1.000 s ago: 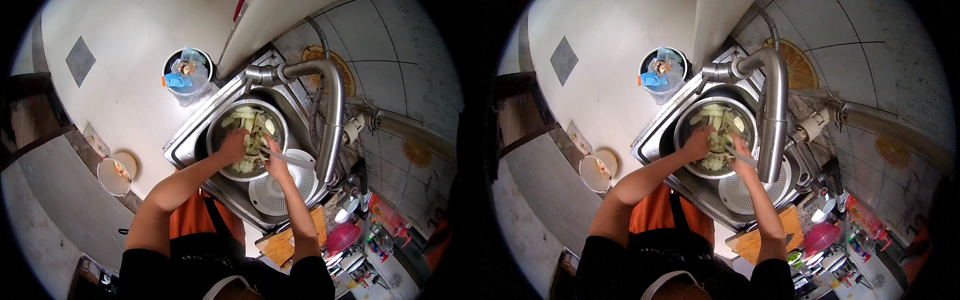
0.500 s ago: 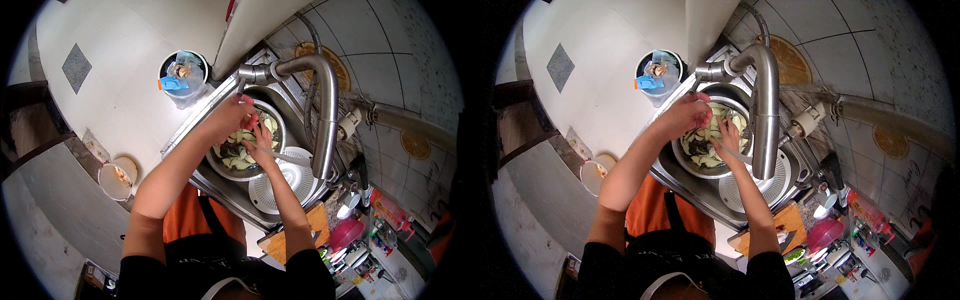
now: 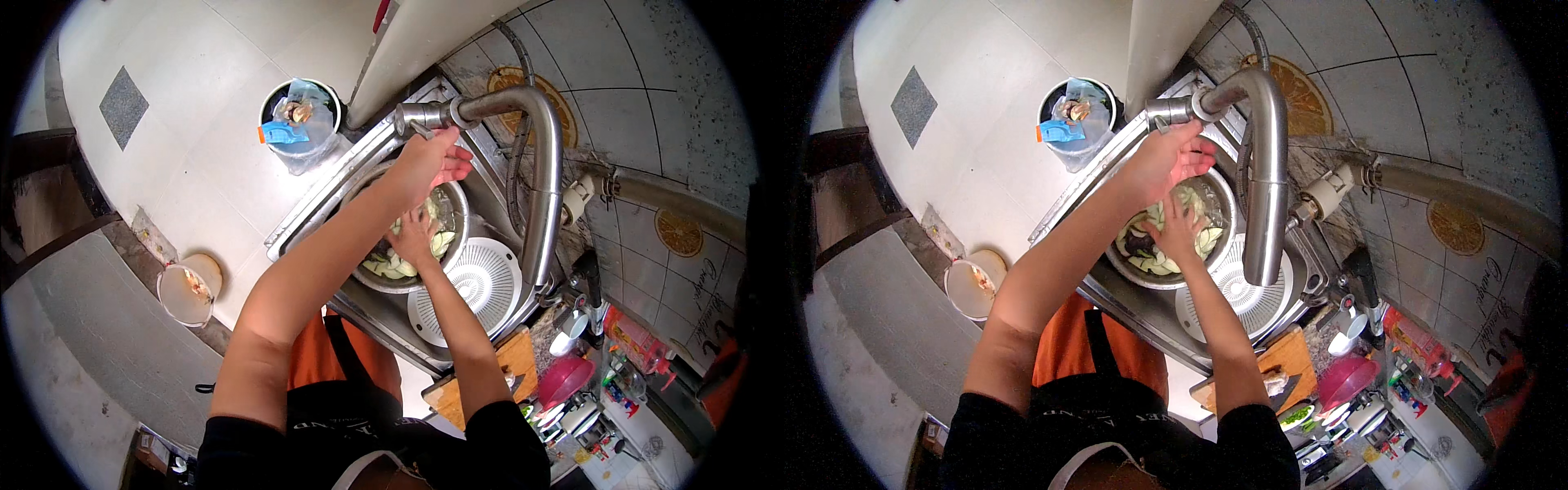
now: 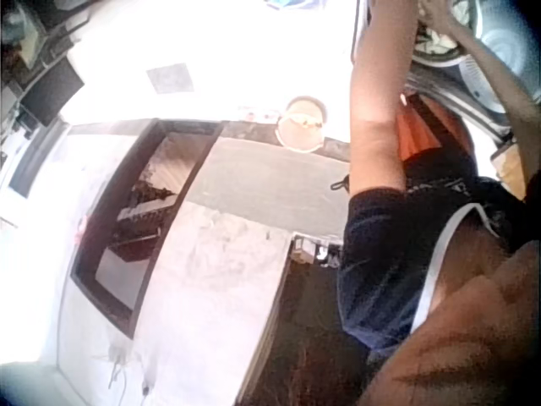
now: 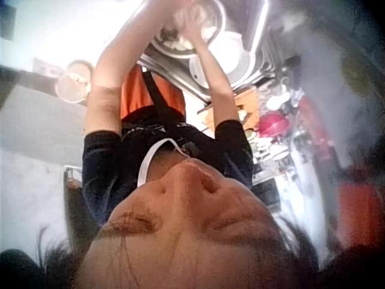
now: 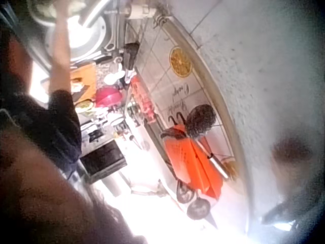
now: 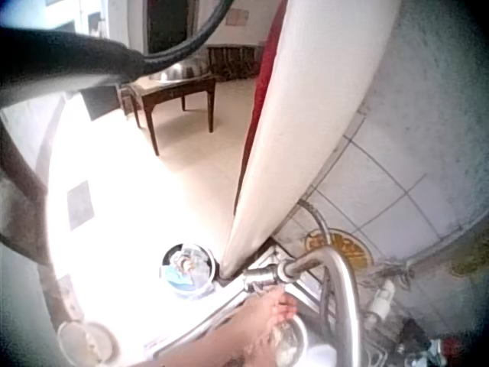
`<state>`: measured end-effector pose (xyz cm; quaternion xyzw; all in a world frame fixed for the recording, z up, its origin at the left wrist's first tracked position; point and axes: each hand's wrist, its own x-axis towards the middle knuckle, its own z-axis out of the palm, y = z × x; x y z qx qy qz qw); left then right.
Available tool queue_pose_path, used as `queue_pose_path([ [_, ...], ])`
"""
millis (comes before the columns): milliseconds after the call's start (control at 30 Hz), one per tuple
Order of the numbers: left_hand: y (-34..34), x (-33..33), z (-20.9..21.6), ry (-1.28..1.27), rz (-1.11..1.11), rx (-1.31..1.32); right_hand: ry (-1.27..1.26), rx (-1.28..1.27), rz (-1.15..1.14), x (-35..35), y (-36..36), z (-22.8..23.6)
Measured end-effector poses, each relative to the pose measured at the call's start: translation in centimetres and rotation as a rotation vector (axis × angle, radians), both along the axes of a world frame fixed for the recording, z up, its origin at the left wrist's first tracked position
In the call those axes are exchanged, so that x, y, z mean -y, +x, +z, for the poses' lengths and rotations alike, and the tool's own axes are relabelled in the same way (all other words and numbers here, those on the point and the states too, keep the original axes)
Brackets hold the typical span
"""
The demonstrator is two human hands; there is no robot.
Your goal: The person washes sliced eggplant in a bowl under running water, transfers them to a white colander to drain, and then adds seasoning from a small container to the eggplant in the bowl.
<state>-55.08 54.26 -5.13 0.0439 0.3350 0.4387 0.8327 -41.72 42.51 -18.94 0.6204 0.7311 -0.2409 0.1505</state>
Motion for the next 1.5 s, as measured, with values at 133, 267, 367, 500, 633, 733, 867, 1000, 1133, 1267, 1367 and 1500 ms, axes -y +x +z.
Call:
queue_pose_path([
  [133, 0.7, 4.6, -7.4, 0.542, -0.208, -0.734, -0.029, -0.191, 0.154, -0.5, 3.6, 2.5],
  [267, 2.1, 7.6, -14.6, 1.01, -0.213, -1.521, 0.338, -0.357, 0.071, -4.7, 3.3, 3.6],
  [367, 2.8, 6.5, -16.3, 1.087, -0.275, -1.56, 0.36, -0.37, -0.003, -6.0, 3.2, 0.4],
  [500, 2.7, 7.3, -17.9, 0.997, -0.549, -1.565, 0.243, -0.195, 0.014, -3.6, 3.2, -1.8],
  [633, 1.9, 9.2, -17.8, 0.88, -1.029, -1.51, -0.104, -0.254, 0.107, -1.6, 4.8, -0.2],
  [733, 1.0, 8.8, -15.3, 1.048, -1.084, -1.464, -0.103, -0.373, 0.112, -3.1, 6.0, 2.3],
  [867, 1.0, 7.3, -14.8, 1.057, -0.954, -1.556, 0.157, -0.234, 0.06, -3.9, 6.6, 1.3],
  [1000, 1.0, 9.0, -14.6, 0.773, -1.191, -1.426, -0.042, -0.086, -0.003, -1.9, 5.4, 0.1],
  [1133, -0.3, 9.7, -11.9, 0.801, -1.517, -1.347, -0.23, -0.075, -0.014, 0.1, 5.8, 1.6],
  [1267, 0.8, 12.0, -12.5, 0.791, -1.684, -1.524, -0.331, 0.044, -0.051, 1.5, 4.8, 2.7],
  [1367, 1.6, 12.9, -14.0, 0.618, -1.565, -1.483, -0.404, -0.013, -0.17, 2.3, 4.4, 2.5],
  [1500, 1.2, 12.1, -12.8, 0.581, -1.623, -1.377, -0.501, -0.071, -0.183, 2.4, 5.2, 2.3],
])
